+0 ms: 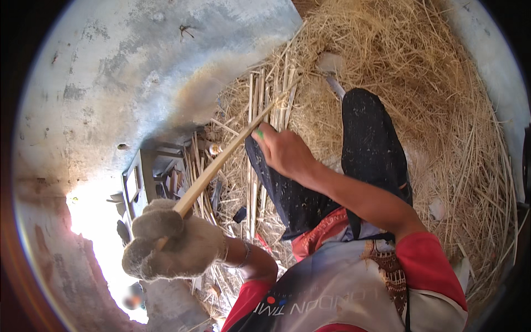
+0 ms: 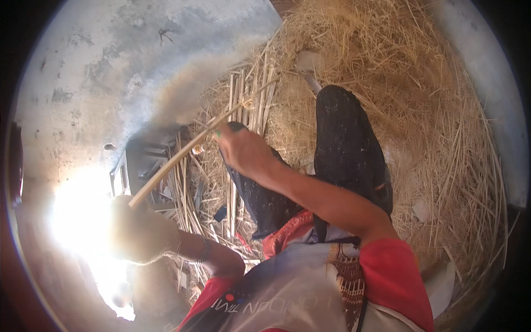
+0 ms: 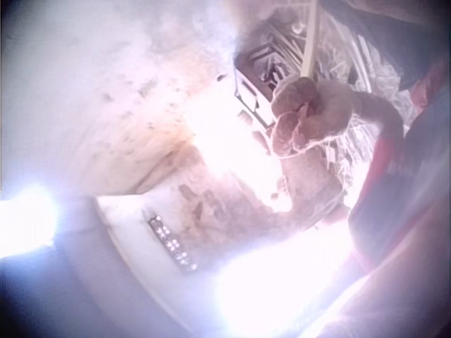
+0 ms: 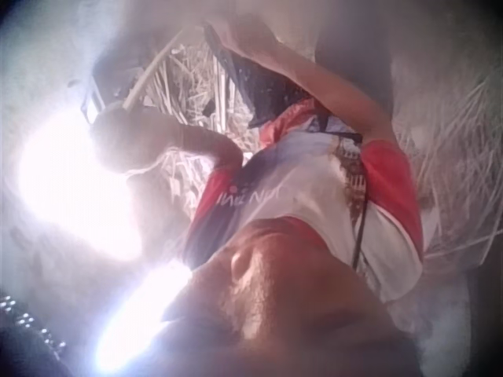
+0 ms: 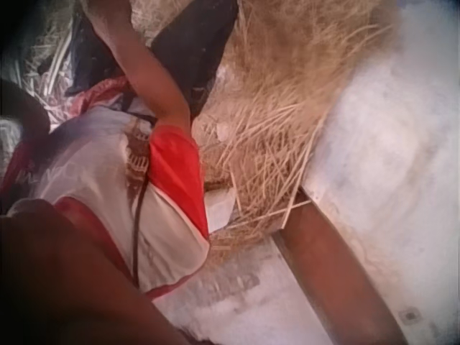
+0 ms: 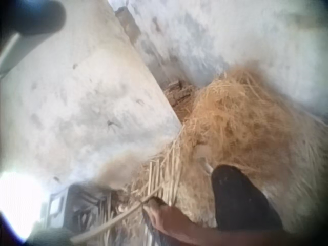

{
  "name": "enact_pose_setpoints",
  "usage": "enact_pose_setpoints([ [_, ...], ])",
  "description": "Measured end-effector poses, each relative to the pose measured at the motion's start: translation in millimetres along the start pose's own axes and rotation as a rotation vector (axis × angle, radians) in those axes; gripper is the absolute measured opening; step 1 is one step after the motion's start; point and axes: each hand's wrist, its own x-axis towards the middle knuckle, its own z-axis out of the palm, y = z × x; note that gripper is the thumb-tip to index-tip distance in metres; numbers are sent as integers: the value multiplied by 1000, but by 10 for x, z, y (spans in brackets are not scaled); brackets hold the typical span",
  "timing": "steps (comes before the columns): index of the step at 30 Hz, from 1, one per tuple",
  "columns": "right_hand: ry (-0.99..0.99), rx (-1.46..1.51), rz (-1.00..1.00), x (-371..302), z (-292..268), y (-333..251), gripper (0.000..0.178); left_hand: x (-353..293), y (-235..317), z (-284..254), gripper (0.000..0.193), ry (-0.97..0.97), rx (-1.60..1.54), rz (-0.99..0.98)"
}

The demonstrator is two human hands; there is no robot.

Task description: The person sits on a straw-covered floor and uses a knife to split long bamboo sticks into thin strips. They hold the bamboo with a gloved left hand and repeatedly strike it with the knife in their right hand to separate the fibers.

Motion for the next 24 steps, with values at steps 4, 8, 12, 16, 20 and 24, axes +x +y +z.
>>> enact_pose_setpoints([
  [4,0,-178,88,258,108,651,24,27,-40,20,13,-14,-45,24],
  [8,-88,-126,57,133,91,128,30,108,-114,-147,13,-61,193,130],
  [12,-35,-404,135,231,61,1178,21,158,-413,-285,13,-113,685,343],
  [16,-92,-232,242,254,176,1032,25,123,-394,-269,15,-143,565,185],
  [20,-139,99,466,283,37,809,40,94,-313,-150,20,-37,416,134],
  [24,-80,120,167,206,40,643,27,201,-349,-211,21,-17,144,1],
])
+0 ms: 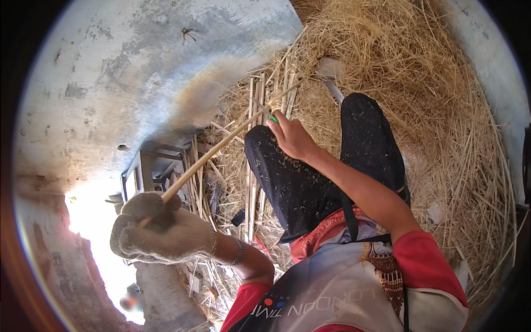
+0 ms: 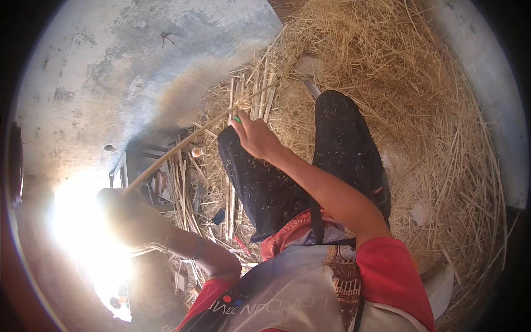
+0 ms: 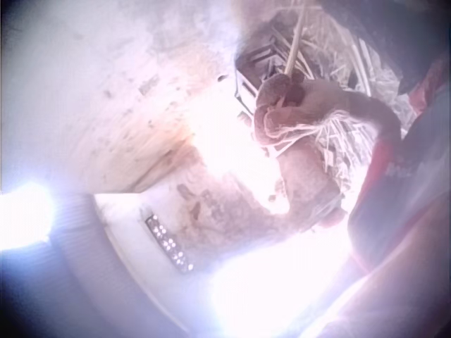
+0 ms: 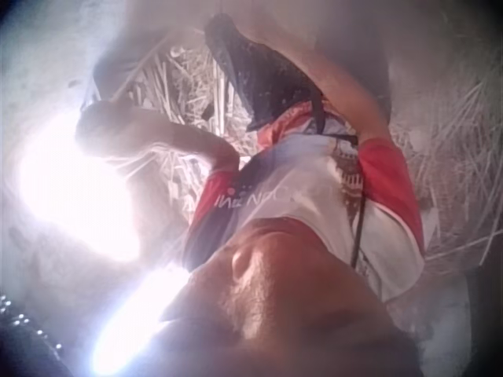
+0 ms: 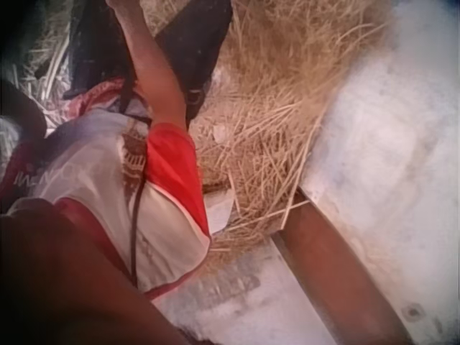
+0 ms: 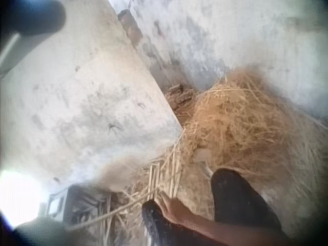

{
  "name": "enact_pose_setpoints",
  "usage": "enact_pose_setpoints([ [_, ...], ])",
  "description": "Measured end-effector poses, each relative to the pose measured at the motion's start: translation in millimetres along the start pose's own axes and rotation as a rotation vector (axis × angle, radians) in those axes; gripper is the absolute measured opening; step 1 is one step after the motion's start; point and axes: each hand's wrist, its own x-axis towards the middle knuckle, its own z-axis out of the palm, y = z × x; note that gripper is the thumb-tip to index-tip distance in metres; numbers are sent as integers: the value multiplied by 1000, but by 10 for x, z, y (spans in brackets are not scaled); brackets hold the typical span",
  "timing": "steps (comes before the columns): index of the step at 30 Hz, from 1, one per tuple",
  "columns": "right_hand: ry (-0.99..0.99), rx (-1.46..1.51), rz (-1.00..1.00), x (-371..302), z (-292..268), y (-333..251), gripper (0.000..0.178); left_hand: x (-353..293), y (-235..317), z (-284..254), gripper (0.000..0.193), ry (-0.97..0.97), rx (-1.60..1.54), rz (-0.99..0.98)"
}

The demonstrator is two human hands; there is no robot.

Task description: The person sits on a straw-covered floor and uses a knife to split long bamboo sticks into thin strips. They hold the bamboo with a gloved left hand and repeatedly strike it with the knife in their right hand to separate the fibers.

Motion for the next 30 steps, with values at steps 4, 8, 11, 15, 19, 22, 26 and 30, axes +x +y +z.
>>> enact_pose_setpoints([
  [4,81,-230,-48,22,128,106,24,63,162,221,23,-38,97,-15],
  [8,29,-165,-34,45,125,-116,24,22,485,529,27,77,348,-127],
  [11,-1,-60,-190,-35,18,-649,26,-2,609,736,30,232,314,-85],
  [15,105,-104,-120,51,31,-389,30,-130,912,1034,33,316,211,-129],
  [19,-4,-120,38,108,7,-108,34,-102,897,1003,27,325,175,-127],
  [22,-74,13,-157,-129,-73,-702,37,-142,758,900,25,343,177,-145],
  [26,79,-24,-183,31,87,-389,34,-149,867,944,36,190,206,-94],
  [30,107,-289,72,218,86,728,28,-114,801,938,35,245,165,-95],
])
